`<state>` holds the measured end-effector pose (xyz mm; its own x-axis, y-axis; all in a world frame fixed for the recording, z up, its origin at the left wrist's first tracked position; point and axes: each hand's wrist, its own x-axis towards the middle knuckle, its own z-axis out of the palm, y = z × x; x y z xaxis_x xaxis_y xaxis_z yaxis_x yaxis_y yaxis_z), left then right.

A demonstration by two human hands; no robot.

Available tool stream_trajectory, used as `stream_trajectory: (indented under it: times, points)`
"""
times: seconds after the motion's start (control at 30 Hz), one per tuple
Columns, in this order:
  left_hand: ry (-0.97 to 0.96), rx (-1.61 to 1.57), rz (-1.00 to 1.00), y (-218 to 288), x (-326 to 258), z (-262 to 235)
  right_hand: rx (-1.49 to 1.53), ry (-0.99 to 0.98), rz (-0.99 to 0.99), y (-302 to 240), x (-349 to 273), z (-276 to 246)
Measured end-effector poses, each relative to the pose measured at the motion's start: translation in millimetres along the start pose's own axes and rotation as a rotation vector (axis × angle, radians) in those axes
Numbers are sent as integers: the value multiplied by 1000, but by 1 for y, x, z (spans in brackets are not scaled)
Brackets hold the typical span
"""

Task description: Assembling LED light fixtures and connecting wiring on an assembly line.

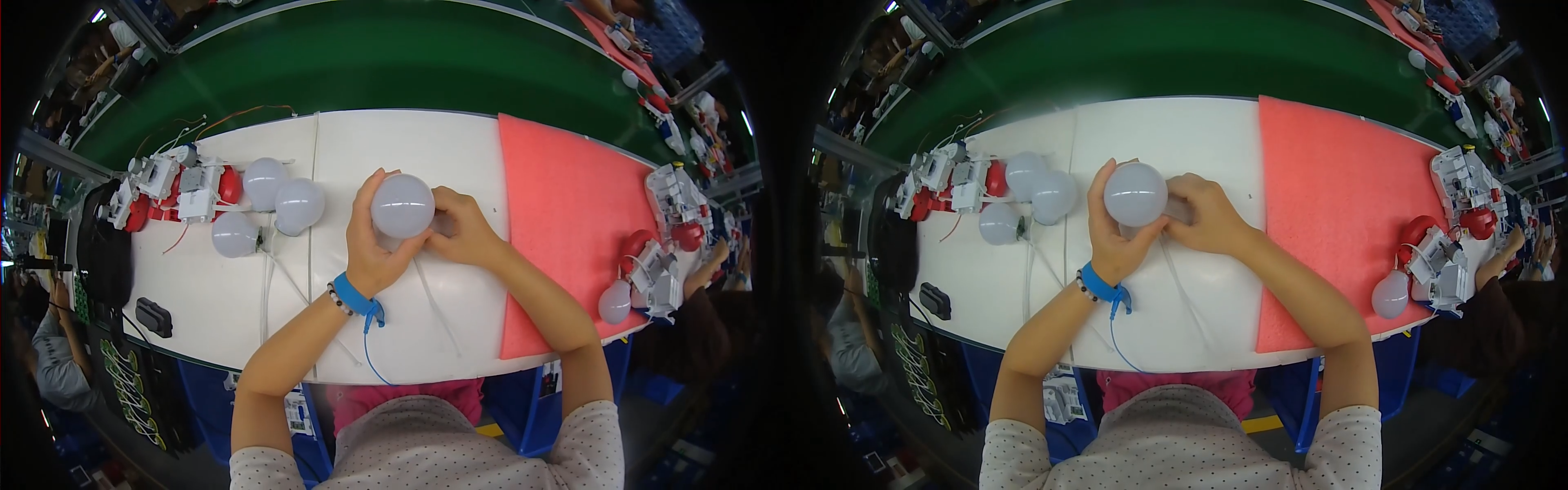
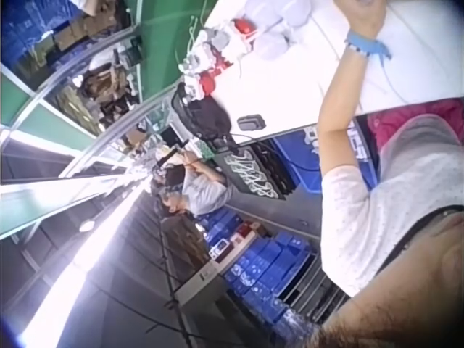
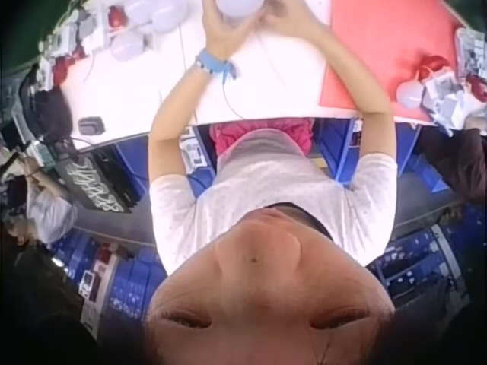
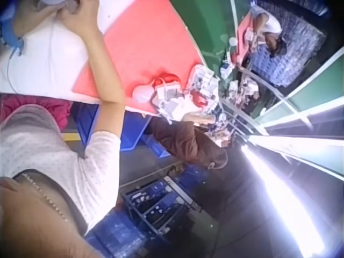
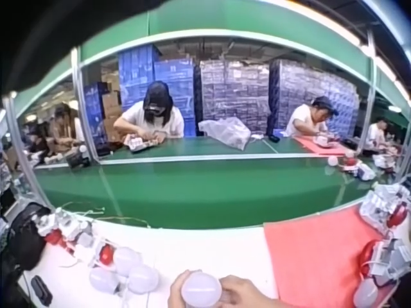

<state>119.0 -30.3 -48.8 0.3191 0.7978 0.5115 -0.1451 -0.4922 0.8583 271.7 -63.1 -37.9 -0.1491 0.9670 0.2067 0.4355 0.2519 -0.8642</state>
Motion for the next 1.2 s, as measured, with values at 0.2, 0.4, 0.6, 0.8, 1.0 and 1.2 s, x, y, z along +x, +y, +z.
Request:
stream_trajectory:
  times: [0.2, 0.4, 0.6, 0.8, 1.0, 1.2]
  points:
    - [7, 91, 44, -3, 1, -1, 163, 88, -34, 0, 1, 1]
    - [-96, 185, 56, -4, 1, -6, 109, 162, -143, -4, 0, 4]
    - [-101, 190, 70, -6, 0, -5, 53, 167, -157, -5, 0, 3]
    - [-100, 209, 78, -4, 1, -4, 38, 182, -187, -7, 0, 3]
    - [-184, 65, -172, 0, 0, -1, 171, 166, -234, -6, -2, 0]
    - [-117, 13, -78, -8, -2, 1, 164, 342, -300, -12, -1, 4]
